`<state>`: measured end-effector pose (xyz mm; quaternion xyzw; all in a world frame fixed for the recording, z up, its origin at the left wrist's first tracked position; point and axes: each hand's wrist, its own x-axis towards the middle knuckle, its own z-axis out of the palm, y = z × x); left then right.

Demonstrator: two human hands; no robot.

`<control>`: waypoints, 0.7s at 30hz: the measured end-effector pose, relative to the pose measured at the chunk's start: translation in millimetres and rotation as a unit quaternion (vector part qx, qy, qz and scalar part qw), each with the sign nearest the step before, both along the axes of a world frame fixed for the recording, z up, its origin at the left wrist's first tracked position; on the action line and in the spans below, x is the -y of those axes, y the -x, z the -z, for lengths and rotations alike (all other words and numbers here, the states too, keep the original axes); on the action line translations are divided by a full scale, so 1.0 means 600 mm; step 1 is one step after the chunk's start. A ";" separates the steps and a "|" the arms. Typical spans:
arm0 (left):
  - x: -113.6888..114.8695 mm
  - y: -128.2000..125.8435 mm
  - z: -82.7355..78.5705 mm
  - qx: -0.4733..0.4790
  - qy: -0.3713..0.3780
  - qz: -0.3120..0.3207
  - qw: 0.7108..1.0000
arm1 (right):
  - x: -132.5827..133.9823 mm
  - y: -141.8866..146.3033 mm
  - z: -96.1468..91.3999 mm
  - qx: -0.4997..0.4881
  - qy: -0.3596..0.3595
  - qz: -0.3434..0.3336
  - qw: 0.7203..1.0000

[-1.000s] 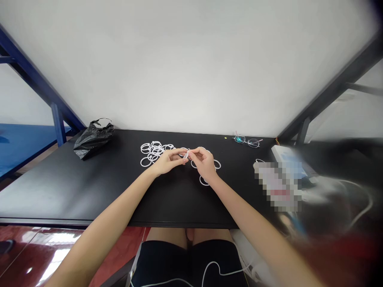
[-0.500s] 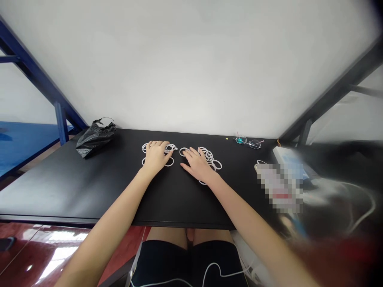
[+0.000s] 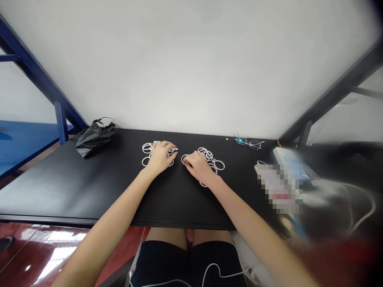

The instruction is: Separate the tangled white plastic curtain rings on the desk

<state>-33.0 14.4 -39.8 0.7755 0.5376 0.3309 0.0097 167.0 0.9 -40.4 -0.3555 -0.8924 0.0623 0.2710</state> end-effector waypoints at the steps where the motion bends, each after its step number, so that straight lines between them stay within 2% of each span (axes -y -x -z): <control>1: 0.003 -0.007 -0.002 0.024 -0.002 0.037 0.999 | 0.000 0.001 0.001 -0.001 -0.009 -0.003 1.000; 3: 0.010 -0.022 -0.006 0.060 -0.007 0.099 0.993 | 0.000 0.001 0.002 -0.012 -0.023 -0.008 1.000; 5: 0.018 -0.034 -0.010 0.076 -0.010 0.123 0.989 | 0.001 0.000 0.001 -0.035 -0.035 -0.005 0.999; 10: 0.028 -0.041 -0.019 0.123 0.043 0.114 0.985 | 0.003 -0.004 -0.005 -0.143 -0.046 0.011 0.989; 14: 0.030 -0.038 -0.026 0.150 0.098 0.150 0.972 | 0.008 0.000 -0.003 -0.199 -0.036 0.006 0.979; 19: 0.032 -0.036 -0.029 0.106 0.083 0.153 0.979 | 0.018 0.009 -0.003 -0.237 -0.029 -0.012 0.971; 21: 0.031 -0.034 -0.028 0.118 0.075 0.149 0.979 | 0.021 0.011 -0.007 -0.245 -0.026 -0.008 0.969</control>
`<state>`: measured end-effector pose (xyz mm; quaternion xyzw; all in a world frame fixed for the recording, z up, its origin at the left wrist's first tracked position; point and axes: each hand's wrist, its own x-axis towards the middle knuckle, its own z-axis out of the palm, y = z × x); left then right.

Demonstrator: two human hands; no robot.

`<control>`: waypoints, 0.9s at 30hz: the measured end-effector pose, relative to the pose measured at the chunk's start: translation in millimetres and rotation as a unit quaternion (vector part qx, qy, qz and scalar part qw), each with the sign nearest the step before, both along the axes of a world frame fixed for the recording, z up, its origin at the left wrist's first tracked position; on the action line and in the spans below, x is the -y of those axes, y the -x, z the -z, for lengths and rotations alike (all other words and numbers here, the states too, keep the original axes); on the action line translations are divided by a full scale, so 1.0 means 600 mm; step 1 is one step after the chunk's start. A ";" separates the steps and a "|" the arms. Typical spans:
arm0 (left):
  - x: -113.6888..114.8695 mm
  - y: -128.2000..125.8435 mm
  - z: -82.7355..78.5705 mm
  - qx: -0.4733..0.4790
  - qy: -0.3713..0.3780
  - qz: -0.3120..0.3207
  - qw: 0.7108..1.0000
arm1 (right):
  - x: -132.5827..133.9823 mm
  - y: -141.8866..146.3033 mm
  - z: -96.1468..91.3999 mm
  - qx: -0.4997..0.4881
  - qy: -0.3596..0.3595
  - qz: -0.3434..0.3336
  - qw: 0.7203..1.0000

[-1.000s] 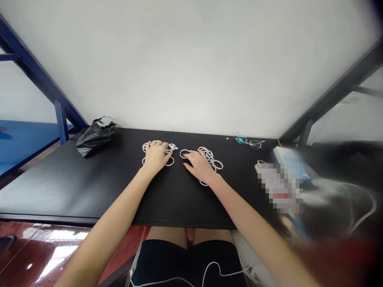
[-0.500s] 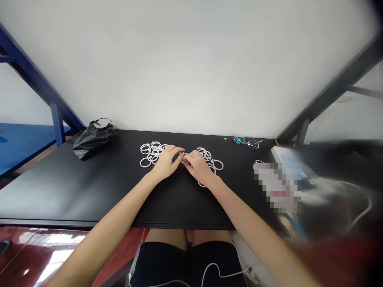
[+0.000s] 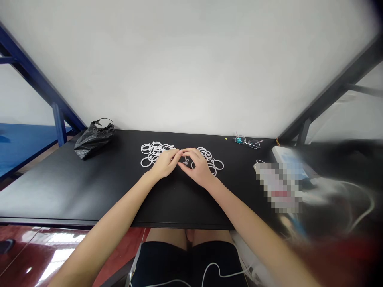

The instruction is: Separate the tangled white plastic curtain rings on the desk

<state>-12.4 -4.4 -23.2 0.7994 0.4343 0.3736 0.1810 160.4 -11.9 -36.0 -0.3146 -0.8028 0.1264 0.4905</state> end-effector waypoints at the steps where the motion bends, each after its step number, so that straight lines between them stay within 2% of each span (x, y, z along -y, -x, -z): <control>1: 0.000 0.001 0.001 0.014 0.002 -0.007 1.000 | 0.002 0.000 -0.003 -0.005 0.012 0.002 1.000; 4: -0.001 0.003 0.003 0.058 0.025 -0.034 0.997 | 0.005 0.000 -0.008 -0.029 0.112 -0.019 0.993; 7: -0.001 0.003 0.003 0.098 0.070 -0.045 0.992 | 0.006 0.001 -0.009 -0.083 0.215 -0.055 0.971; 10: -0.001 0.001 -0.001 0.132 0.103 -0.045 0.985 | 0.004 0.004 -0.008 -0.163 0.265 -0.070 0.948; 14: -0.001 -0.001 -0.003 0.158 0.123 0.003 0.980 | 0.000 0.003 -0.013 -0.253 0.306 -0.072 0.915; 18: 0.001 -0.004 -0.001 0.180 0.150 0.048 0.971 | -0.003 0.002 -0.019 -0.289 0.333 -0.093 0.893; 22: 0.002 -0.005 -0.002 0.145 0.165 0.058 0.974 | -0.003 0.003 -0.018 -0.290 0.351 -0.112 0.883; 27: 0.001 -0.006 -0.006 0.138 0.170 0.045 0.975 | -0.002 0.003 -0.016 -0.268 0.365 -0.111 0.885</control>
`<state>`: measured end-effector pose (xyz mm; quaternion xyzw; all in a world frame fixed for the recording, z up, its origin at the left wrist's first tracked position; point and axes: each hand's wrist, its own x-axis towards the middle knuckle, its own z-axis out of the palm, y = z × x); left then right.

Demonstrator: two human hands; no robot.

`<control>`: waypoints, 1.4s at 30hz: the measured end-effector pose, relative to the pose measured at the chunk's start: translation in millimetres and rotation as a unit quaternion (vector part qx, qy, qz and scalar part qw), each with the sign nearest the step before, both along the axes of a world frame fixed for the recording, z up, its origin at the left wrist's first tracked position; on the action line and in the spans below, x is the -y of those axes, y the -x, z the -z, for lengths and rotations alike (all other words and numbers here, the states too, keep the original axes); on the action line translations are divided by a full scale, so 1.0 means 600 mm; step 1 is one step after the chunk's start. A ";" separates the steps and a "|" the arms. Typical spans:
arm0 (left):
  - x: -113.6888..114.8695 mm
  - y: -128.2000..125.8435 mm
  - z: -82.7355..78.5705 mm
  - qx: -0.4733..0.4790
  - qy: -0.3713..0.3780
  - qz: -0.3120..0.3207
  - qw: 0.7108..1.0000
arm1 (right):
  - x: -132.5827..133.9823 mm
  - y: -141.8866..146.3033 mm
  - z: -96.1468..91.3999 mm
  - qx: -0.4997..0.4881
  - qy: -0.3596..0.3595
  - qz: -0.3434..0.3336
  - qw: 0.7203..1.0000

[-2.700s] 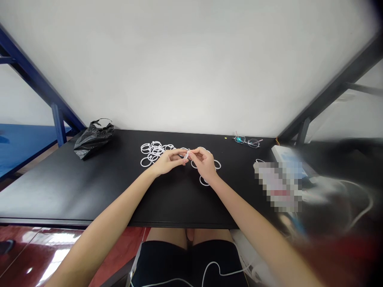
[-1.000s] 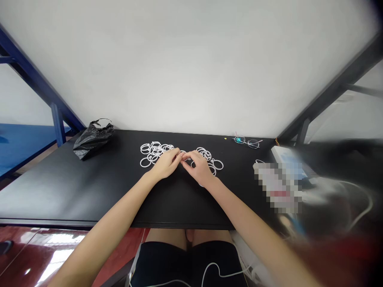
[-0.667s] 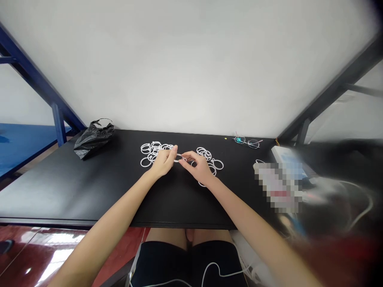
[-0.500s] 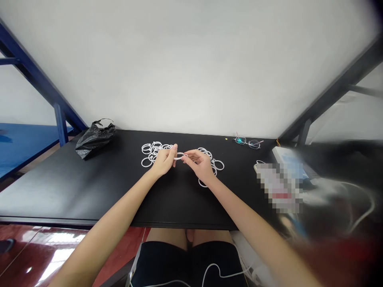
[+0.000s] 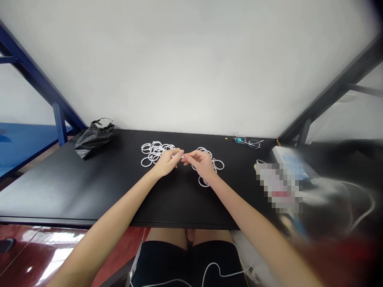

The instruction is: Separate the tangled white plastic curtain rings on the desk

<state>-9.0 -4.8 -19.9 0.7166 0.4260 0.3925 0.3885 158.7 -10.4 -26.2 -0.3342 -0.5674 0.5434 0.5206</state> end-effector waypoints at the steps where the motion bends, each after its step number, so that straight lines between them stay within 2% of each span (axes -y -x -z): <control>1: 0.000 0.000 -0.001 -0.002 0.000 -0.002 1.000 | 0.000 0.000 0.000 0.004 0.001 0.001 1.000; 10: 0.001 -0.002 0.001 -0.010 -0.008 -0.007 1.000 | -0.001 0.002 0.003 0.011 -0.011 -0.002 1.000; 13: 0.000 0.001 0.004 -0.034 -0.014 -0.044 0.998 | 0.001 0.000 0.005 0.068 -0.070 0.045 0.994; 14: -0.001 0.003 0.004 -0.056 -0.024 -0.076 0.995 | 0.002 -0.002 0.006 0.107 -0.112 0.077 0.985; 16: -0.004 0.010 0.004 -0.116 -0.071 -0.150 0.979 | -0.001 -0.010 0.006 0.200 -0.206 0.142 0.947; 18: -0.009 0.018 0.004 -0.178 -0.139 -0.192 0.955 | -0.007 -0.020 0.009 0.277 -0.263 0.171 0.908; 20: -0.014 0.024 0.005 -0.229 -0.197 -0.210 0.930 | -0.017 -0.030 0.014 0.350 -0.262 0.168 0.884; 22: -0.018 0.027 0.010 -0.270 -0.224 -0.228 0.908 | -0.025 -0.036 0.022 0.408 -0.238 0.156 0.867; 25: -0.022 0.028 0.021 -0.312 -0.232 -0.248 0.887 | -0.029 -0.039 0.030 0.440 -0.217 0.147 0.859; 30: -0.026 0.034 0.033 -0.356 -0.221 -0.246 0.874 | -0.023 -0.036 0.028 0.458 -0.235 0.183 0.838; 35: -0.025 0.036 0.033 -0.395 -0.193 -0.239 0.866 | -0.020 -0.035 0.023 0.475 -0.202 0.167 0.840; 42: -0.024 0.036 0.037 -0.413 -0.187 -0.236 0.859 | -0.019 -0.031 0.023 0.468 -0.208 0.142 0.847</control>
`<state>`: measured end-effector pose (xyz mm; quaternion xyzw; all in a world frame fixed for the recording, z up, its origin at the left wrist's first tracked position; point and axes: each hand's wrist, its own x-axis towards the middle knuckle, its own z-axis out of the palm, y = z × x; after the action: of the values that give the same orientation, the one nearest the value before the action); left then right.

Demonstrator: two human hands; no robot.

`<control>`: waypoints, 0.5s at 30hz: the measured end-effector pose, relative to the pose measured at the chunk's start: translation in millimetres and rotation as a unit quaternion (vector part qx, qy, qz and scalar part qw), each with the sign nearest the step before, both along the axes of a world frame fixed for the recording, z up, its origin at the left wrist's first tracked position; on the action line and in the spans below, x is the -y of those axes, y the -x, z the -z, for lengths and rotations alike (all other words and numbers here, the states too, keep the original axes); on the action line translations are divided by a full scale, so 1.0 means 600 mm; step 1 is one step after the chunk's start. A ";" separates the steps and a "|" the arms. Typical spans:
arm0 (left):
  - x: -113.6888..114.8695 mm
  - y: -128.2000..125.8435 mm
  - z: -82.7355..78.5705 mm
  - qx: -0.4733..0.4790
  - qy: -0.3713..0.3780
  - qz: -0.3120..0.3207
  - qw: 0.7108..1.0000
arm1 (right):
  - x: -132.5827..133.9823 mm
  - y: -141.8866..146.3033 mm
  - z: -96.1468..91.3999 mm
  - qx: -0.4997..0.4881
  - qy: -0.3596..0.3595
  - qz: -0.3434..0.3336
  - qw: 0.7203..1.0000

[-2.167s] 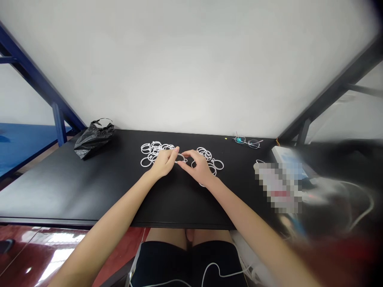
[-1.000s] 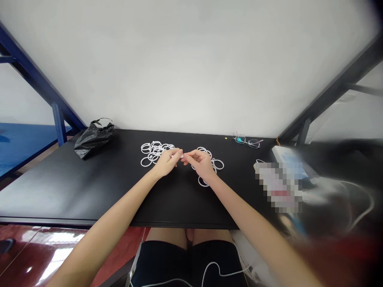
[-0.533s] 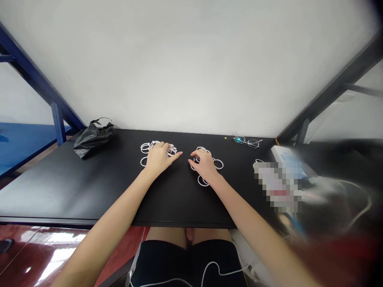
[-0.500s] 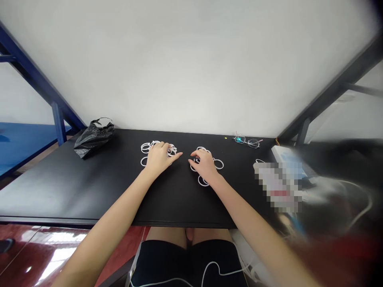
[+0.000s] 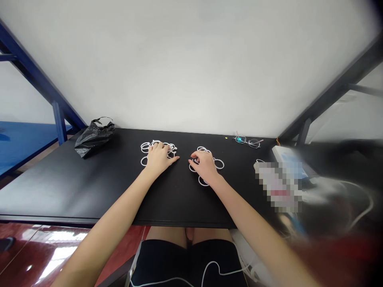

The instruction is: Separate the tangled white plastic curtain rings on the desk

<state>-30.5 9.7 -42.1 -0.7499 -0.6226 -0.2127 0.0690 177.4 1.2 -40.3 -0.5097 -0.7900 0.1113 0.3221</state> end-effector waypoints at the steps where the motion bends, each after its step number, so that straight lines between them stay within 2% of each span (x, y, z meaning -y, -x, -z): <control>1: 0.000 0.000 0.001 -0.004 0.001 0.000 1.000 | 0.000 0.000 0.001 -0.004 -0.001 -0.005 1.000; 15: 0.005 -0.005 -0.005 -0.033 0.013 0.003 0.999 | -0.006 0.001 0.012 -0.060 -0.004 -0.043 0.997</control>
<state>-27.4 6.5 -39.1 -0.7590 -0.6206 -0.1802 0.0792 177.1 4.9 -47.4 -0.4663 -0.7911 0.1522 0.3655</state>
